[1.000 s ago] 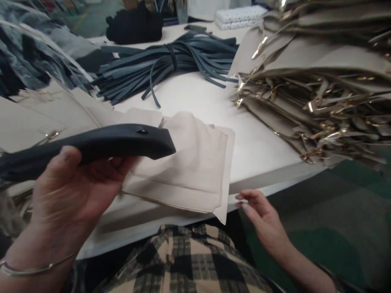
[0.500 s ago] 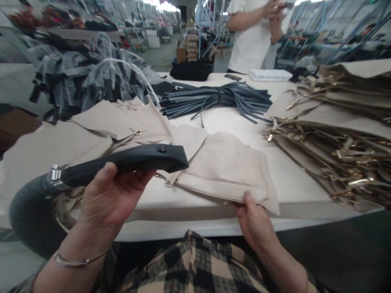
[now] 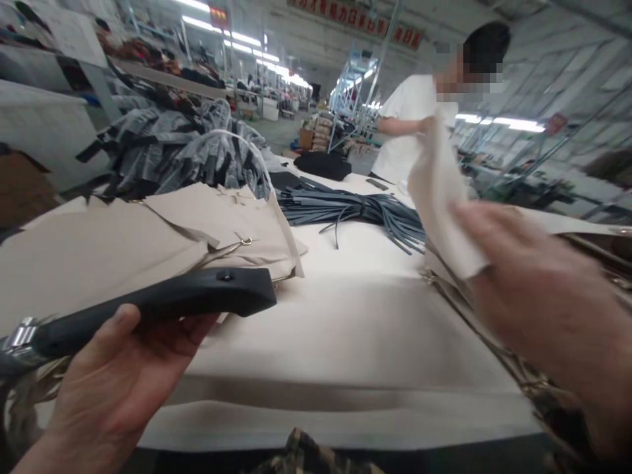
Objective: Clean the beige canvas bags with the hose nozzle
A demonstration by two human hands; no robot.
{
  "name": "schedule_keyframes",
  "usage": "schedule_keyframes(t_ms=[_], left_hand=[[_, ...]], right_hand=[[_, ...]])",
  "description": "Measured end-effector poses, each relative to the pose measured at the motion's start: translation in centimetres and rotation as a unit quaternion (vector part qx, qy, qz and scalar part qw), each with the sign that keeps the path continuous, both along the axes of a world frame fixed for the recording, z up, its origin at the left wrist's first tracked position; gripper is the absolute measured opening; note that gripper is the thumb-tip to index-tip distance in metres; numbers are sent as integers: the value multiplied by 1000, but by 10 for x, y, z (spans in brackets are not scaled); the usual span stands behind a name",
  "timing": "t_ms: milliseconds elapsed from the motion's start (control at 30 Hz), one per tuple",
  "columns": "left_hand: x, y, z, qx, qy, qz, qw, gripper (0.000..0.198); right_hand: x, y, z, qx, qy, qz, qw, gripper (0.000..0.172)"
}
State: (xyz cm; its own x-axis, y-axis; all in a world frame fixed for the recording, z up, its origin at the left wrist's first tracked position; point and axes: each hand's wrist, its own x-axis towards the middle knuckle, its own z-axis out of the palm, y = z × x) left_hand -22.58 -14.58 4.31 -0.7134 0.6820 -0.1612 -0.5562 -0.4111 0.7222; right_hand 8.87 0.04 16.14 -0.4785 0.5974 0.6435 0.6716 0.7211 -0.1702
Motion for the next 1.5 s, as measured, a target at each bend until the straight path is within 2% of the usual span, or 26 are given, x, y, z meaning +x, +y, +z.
schedule_keyframes(t_ms=[33,67,100,133,200,233,267,333,433,500,567,667,733,900,1000,1100,1300,1367,1500], left_hand=[[0,0,-2,9,4,-4,1000,39],[-1,0,-4,18,7,-8,1000,37],[-1,1,-7,24,6,-14,1000,34],[-1,2,-9,27,2,-18,999,32],[-1,4,-15,24,-14,-28,999,29],[-1,5,-18,19,-23,-33,999,28],[1,6,-21,13,-31,-36,999,29],[5,9,-26,-5,-49,-42,998,31],[21,18,-35,-20,-72,-64,995,37],[36,30,-43,-17,-74,-89,993,37],[50,46,-52,-16,-67,-102,992,36],[67,76,-66,-24,-50,-82,995,37],[74,96,-73,-31,-38,-69,996,37],[88,139,-78,-51,-24,-54,997,35],[94,155,-78,-59,-21,-42,997,35],[94,149,-76,-62,-5,-42,997,36],[85,97,-69,-60,46,-63,995,37],[86,96,-69,-63,49,-67,995,35],[93,122,-66,-56,35,-78,995,30]], right_hand=[[-13,-5,-23,-7,-109,7,994,56],[-24,-13,-50,-25,-218,18,975,59],[-33,-23,-78,-43,-324,30,945,59],[-40,-35,-105,-78,-386,50,918,58],[-47,-55,-143,-145,-434,99,883,54],[-47,-62,-152,-179,-436,123,873,57],[-47,-63,-155,-212,-428,143,867,58],[-44,-52,-148,-251,-394,156,870,47],[-45,-12,-137,-238,-329,123,905,32],[-50,13,-148,-222,-301,113,921,32],[-57,27,-172,-215,-282,119,928,34],[-65,28,-211,-188,-244,110,945,43],[-66,24,-224,-181,-225,103,952,47],[-65,22,-223,-180,-191,120,957,44],[-65,24,-221,-182,-178,127,959,43],[-64,25,-223,-184,-171,130,959,44],[-61,24,-224,-185,-156,146,959,42],[-62,24,-225,-184,-148,147,960,40],[-63,25,-218,-192,-136,132,963,28]])
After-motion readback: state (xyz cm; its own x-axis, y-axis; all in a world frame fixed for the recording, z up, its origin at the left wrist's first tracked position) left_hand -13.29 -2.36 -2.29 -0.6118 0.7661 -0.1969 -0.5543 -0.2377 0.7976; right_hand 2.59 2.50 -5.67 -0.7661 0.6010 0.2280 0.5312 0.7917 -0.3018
